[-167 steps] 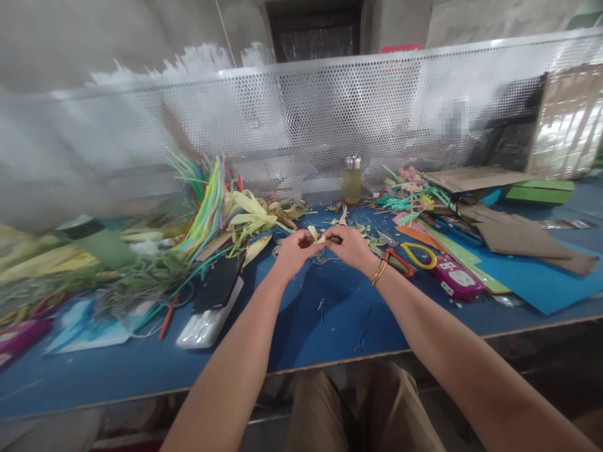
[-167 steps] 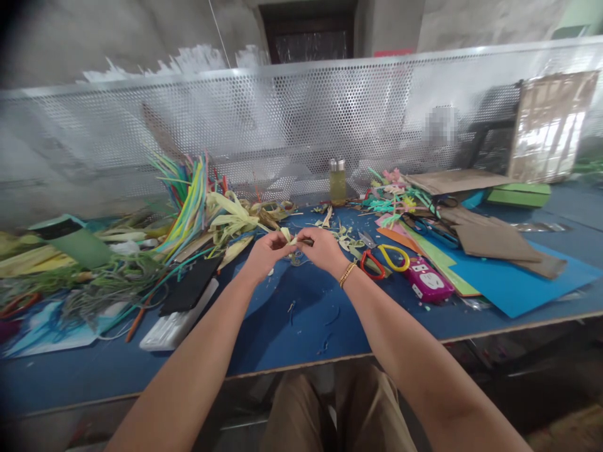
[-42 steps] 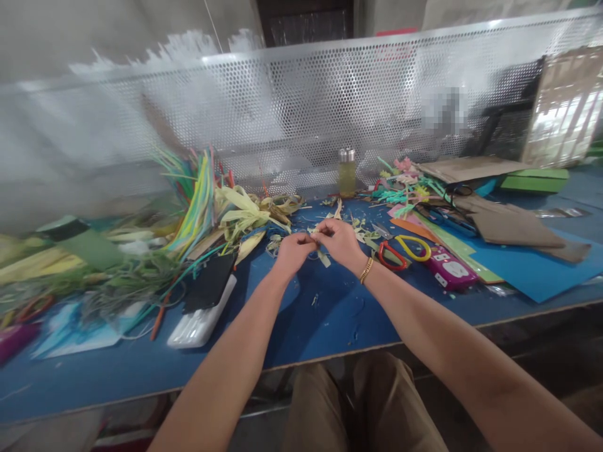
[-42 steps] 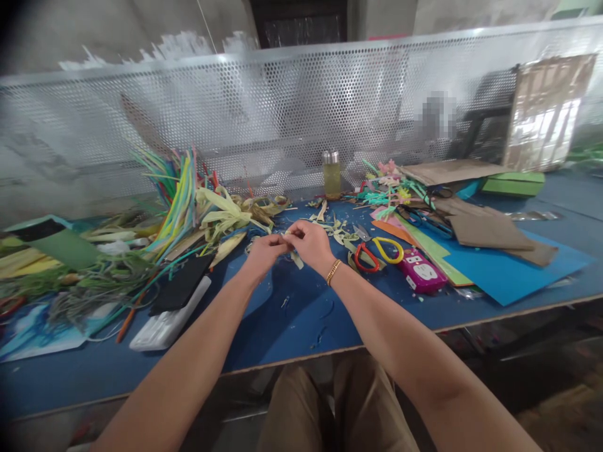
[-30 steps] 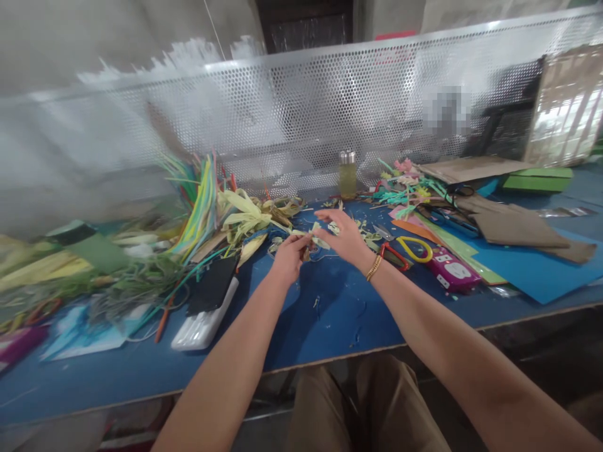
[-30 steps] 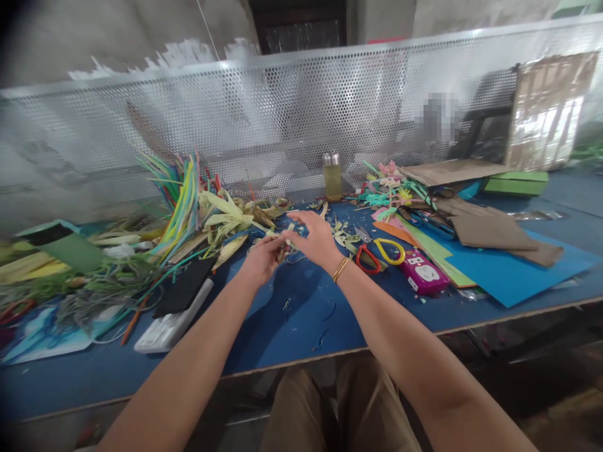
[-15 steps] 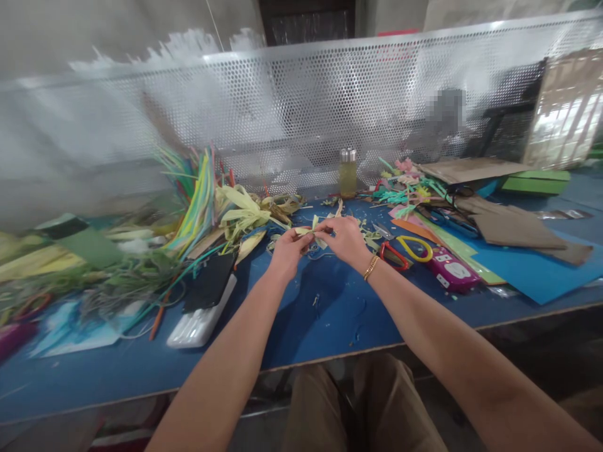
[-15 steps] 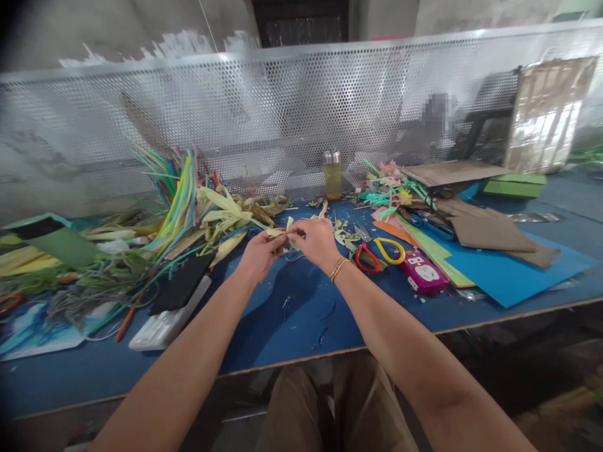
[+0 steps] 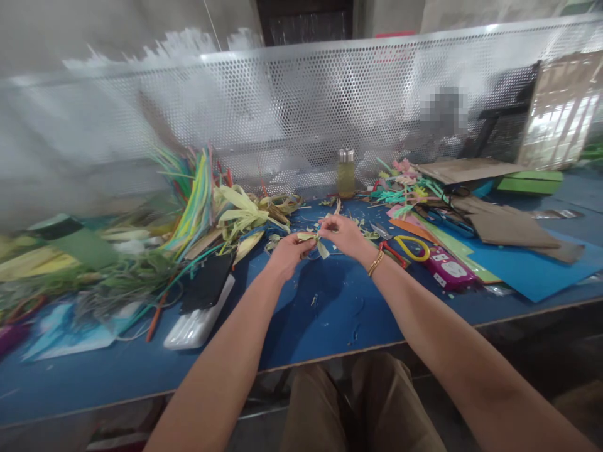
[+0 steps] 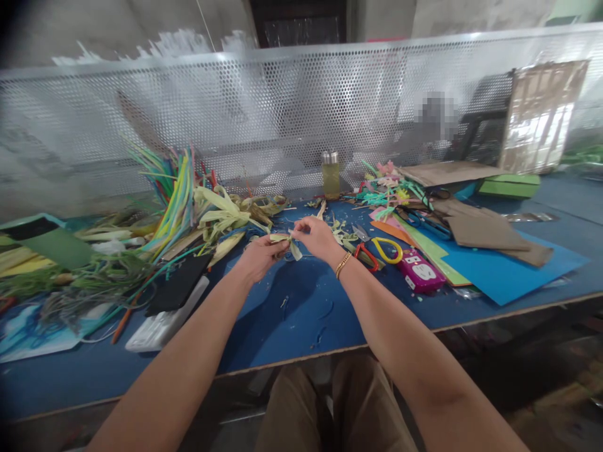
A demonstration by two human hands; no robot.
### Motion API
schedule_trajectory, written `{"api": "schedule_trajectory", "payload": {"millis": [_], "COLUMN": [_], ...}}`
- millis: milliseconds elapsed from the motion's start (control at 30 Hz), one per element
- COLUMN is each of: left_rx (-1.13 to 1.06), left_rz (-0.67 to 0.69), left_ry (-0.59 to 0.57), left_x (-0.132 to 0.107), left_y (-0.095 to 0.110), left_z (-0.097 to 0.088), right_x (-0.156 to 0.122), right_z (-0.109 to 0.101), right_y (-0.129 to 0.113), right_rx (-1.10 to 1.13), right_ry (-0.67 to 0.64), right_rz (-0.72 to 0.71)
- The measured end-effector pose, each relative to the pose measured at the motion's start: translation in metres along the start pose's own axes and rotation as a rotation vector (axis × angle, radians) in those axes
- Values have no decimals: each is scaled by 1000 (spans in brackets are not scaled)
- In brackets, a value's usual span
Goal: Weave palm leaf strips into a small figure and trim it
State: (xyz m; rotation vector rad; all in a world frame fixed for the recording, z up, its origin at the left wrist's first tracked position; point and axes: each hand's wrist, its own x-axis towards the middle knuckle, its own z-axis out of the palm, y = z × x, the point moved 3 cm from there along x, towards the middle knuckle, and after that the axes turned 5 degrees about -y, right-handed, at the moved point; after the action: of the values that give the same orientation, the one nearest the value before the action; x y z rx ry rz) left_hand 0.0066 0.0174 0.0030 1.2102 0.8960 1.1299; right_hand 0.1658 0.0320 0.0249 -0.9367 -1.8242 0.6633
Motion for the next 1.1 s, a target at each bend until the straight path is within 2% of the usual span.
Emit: {"api": "schedule_trajectory", "payload": {"millis": [100, 267, 400, 533, 733, 933, 1100], "left_rx": [1, -38, 72, 157, 14, -104, -20], "left_rz": [-5, -33, 16, -36, -173, -156, -147], "left_ry": [-24, -44, 18, 44, -36, -22, -1], "left_x": [-2, -4, -4, -3, -5, -6, -6], "left_y": [1, 3, 6, 7, 4, 0, -3], "left_z": [2, 7, 6, -1, -1, 6, 5], "right_x": [1, 1, -1, -3, -5, -5, -5], "right_z": [3, 0, -1, -1, -4, -5, -4], "right_y": [6, 8, 1, -7, -15, -12, -9], "right_rx": [99, 114, 113, 11, -89, -53, -29], "right_ry": [-24, 40, 22, -10, -79, -65, -26], "right_rz": [83, 120, 70, 14, -18, 9, 50]}}
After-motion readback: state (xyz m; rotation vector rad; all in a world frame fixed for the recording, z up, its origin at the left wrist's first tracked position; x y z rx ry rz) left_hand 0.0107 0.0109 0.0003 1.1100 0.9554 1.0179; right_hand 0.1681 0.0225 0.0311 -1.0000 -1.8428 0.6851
